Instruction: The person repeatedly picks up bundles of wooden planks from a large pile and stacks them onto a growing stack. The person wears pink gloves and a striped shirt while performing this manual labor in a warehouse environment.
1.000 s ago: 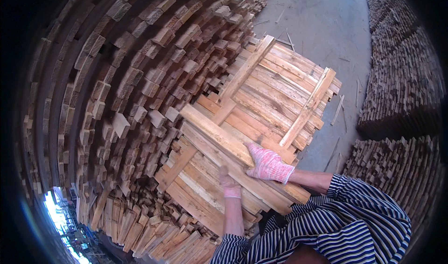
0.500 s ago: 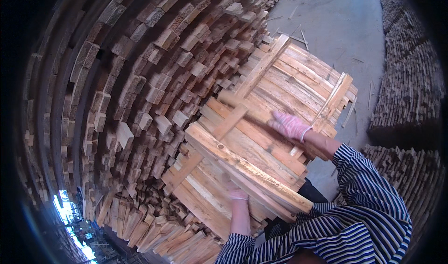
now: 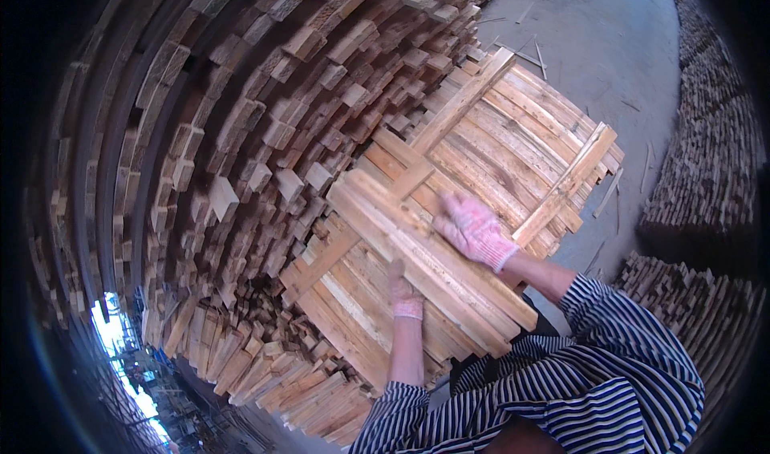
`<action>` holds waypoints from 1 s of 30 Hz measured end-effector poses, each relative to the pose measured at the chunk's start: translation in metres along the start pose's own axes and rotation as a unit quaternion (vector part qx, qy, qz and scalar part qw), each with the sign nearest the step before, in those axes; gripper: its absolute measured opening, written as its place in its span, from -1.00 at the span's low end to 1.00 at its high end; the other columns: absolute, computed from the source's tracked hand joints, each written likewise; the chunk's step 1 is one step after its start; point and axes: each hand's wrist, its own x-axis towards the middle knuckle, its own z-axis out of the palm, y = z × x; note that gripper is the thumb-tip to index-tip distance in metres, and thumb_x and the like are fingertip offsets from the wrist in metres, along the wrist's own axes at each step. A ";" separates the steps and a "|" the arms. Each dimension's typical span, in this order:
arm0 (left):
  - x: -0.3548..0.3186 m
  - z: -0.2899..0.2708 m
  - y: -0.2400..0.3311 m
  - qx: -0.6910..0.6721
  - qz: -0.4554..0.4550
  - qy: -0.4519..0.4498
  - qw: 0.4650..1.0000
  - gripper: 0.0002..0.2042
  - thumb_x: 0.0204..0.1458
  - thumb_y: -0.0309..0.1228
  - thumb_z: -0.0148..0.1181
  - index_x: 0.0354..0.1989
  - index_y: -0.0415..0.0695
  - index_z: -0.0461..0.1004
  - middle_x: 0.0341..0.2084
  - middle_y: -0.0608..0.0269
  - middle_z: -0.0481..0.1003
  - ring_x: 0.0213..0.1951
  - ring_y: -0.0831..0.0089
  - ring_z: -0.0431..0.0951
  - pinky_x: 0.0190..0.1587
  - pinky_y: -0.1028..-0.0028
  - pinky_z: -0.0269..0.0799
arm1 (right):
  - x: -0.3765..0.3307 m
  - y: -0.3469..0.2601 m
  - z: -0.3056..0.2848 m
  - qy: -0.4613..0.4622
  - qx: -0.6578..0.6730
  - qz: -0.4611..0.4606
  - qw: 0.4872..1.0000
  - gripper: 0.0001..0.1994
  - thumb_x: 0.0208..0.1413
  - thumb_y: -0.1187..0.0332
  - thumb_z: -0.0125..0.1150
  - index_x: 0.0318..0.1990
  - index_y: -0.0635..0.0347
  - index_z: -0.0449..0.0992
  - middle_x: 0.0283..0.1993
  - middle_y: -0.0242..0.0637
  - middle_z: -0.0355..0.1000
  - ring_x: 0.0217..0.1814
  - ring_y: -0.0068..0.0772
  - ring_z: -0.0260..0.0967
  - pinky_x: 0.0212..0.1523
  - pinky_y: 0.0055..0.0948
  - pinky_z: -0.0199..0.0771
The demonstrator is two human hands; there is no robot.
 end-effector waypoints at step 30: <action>0.035 0.109 -0.032 0.005 -0.088 -0.054 0.995 -0.20 0.03 -0.07 0.42 0.39 -0.18 0.23 0.21 0.05 0.43 0.20 0.08 0.47 0.30 0.06 0.40 | -0.017 0.091 -0.010 0.019 0.298 -0.067 0.952 -0.41 0.35 -0.01 0.08 0.39 0.15 0.33 0.30 0.18 0.39 0.38 0.11 0.33 0.36 -0.18 0.32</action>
